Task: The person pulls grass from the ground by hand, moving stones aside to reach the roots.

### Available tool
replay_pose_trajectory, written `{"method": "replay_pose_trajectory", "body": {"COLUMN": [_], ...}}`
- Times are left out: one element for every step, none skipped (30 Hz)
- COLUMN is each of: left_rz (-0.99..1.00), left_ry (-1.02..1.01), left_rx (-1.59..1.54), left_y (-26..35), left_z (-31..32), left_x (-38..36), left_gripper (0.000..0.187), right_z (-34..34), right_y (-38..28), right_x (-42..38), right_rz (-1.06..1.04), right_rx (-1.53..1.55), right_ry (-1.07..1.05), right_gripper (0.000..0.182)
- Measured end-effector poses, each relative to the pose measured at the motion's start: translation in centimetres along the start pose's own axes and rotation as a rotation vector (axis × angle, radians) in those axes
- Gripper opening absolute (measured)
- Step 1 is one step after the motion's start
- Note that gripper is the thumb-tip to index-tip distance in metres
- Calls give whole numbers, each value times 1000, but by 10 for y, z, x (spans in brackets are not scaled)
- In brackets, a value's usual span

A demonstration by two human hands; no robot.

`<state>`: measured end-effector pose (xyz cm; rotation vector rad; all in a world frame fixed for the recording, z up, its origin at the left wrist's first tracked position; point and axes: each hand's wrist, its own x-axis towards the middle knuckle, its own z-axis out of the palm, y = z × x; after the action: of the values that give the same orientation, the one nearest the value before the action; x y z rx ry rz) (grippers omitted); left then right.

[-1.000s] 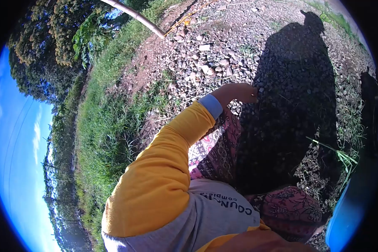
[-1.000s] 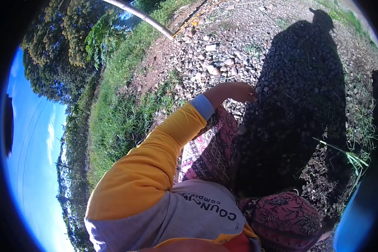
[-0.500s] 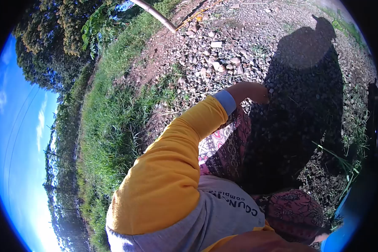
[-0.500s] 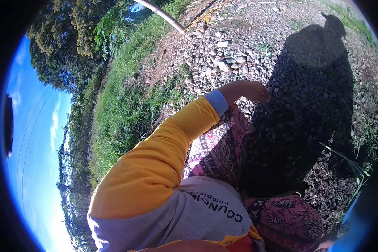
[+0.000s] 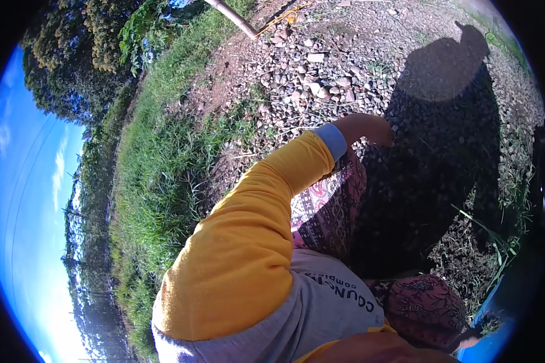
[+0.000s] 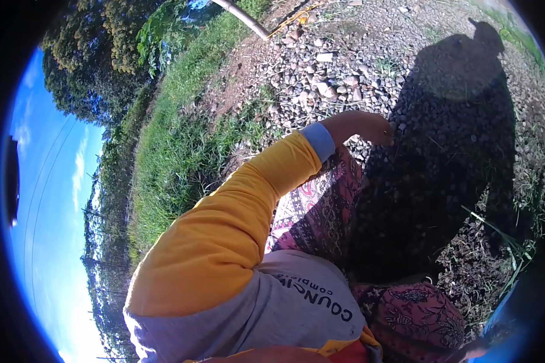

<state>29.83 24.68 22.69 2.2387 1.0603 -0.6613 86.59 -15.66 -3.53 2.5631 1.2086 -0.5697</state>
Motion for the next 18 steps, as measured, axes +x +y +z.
{"method": "replay_pose_trajectory", "body": {"left_rz": [18,37,55,60,63,63,32,8,-9,16,41,65,44,27,19,30,42,57], "left_ry": [11,24,36,39,44,51,32,6,-9,-15,-21,-24,-31,4,33,47,53,88], "left_rx": [10,21,33,11,-11,-28,-50,-70,-78,-54,-36,-21,43,28,14,5,-79,-32], "left_y": [-6,-7,-11,-16,-5,0,-2,-2,-2,-5,-7,-7,-4,-6,-6,-3,-2,4], "left_z": [4,7,10,14,10,4,6,8,4,1,0,1,-1,0,1,2,2,0], "left_x": [9,17,22,26,17,10,5,3,4,4,3,1,3,1,2,8,7,2], "left_gripper": [46,46,47,47,47,47,46,45,44,43,42,40,38,39,39,40,41,40], "right_z": [-2,-2,-3,-3,-3,-3,0,3,3,4,5,6,6,7,12,17,27,36], "right_y": [2,-1,-1,-2,-2,-3,-2,0,3,3,6,5,5,6,8,13,25,32], "right_x": [-3,-2,-4,-2,-2,1,-1,-2,-4,-4,-5,-4,-4,-7,-10,-14,-21,-30], "right_rz": [1,-3,-1,0,-7,-10,-15,-14,-9,-6,-1,-7,-17,-22,-25,-24,-11,-1], "right_rx": [-1,-4,-1,-5,-6,-6,-7,-6,3,6,5,8,11,13,18,30,37,45], "right_ry": [-2,2,6,8,5,8,2,-11,-12,-6,-5,2,7,8,8,8,9,12], "right_gripper": [29,29,29,29,29,29,29,29,29,29,29,29,29,29,29,29,29,29]}}
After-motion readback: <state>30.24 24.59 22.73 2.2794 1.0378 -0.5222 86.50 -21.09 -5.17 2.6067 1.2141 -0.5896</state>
